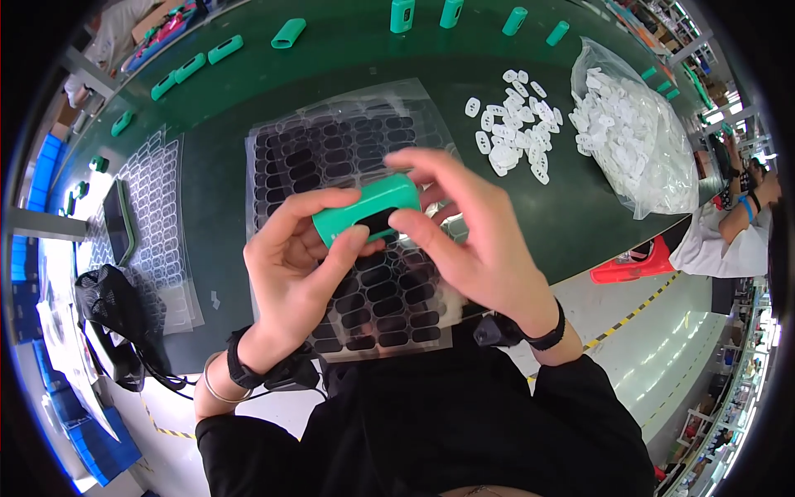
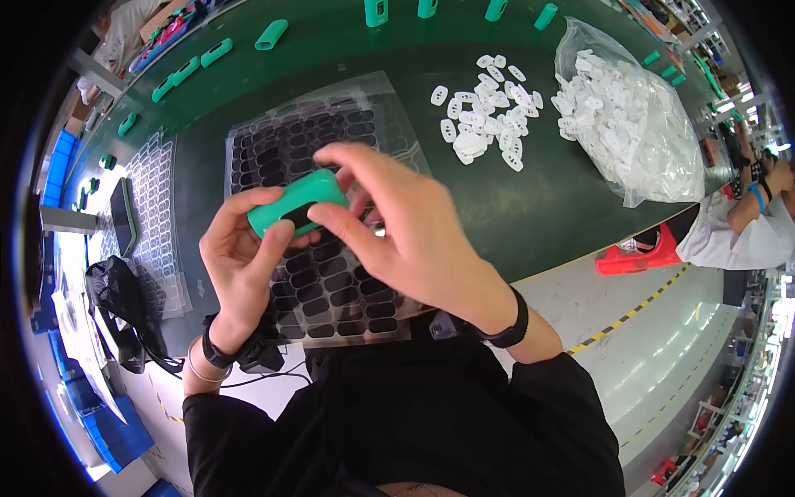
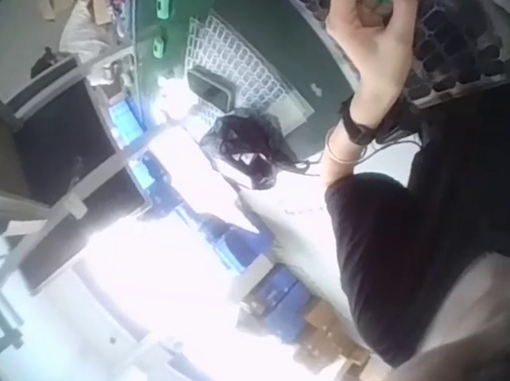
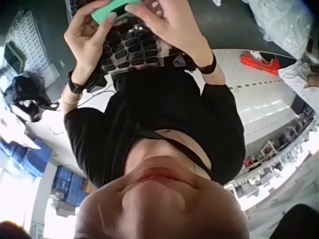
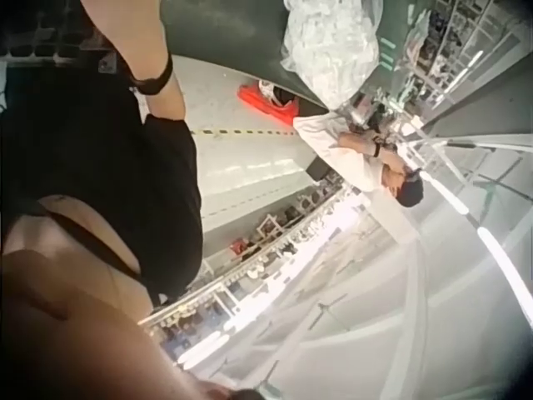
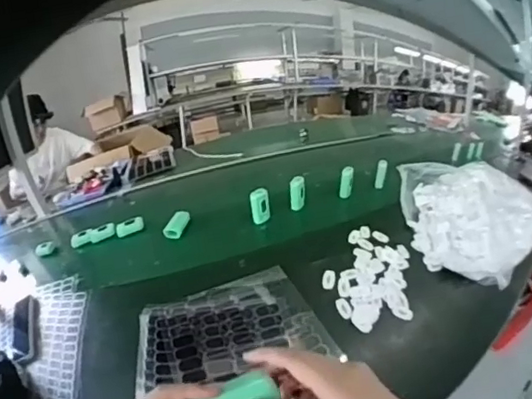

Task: Assembling small white plastic components into a green rectangular plastic housing at a factory workstation.

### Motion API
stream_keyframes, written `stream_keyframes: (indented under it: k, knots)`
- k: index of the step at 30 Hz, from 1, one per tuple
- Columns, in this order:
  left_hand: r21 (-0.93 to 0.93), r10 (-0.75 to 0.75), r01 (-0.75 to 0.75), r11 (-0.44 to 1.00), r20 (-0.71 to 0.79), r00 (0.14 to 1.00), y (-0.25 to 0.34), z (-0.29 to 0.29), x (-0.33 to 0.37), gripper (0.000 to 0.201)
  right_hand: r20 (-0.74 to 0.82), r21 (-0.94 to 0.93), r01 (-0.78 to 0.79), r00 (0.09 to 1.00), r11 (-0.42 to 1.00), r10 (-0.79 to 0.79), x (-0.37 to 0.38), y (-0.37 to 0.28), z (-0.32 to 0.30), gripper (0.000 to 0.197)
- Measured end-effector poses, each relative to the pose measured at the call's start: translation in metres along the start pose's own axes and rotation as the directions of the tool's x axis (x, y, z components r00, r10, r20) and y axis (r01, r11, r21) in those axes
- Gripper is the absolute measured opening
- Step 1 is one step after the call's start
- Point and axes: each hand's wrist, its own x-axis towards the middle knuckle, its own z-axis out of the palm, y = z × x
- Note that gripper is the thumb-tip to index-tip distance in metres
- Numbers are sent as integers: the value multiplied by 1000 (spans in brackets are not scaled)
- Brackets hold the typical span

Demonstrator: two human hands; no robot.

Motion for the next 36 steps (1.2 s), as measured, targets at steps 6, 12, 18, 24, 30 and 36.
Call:
stream_keyframes:
  k: [6,12,18,24,30,36]
  knots:
    - [86,-97,89,992,95,991,4,9,-3,30,-39,200,22,999,980,-15,-13,2,6,20]
    - [539,136,-317,780,349,927,22,4,16,33,120,13,213,970,977,-213,-6,15,-26,29]
    - [680,-54,-109,725,214,975,20,1,50,27,206,-480,140,978,866,-44,67,62,-96,16]
    - [655,-38,-212,726,345,938,-20,-8,70,37,407,-444,170,913,880,29,109,124,-95,12]
    - [380,-235,75,922,394,889,-32,-8,63,43,343,-455,122,938,882,47,117,121,-98,17]
    - [505,-221,13,863,353,909,-34,-4,62,33,339,16,30,940,999,-34,84,23,-55,9]
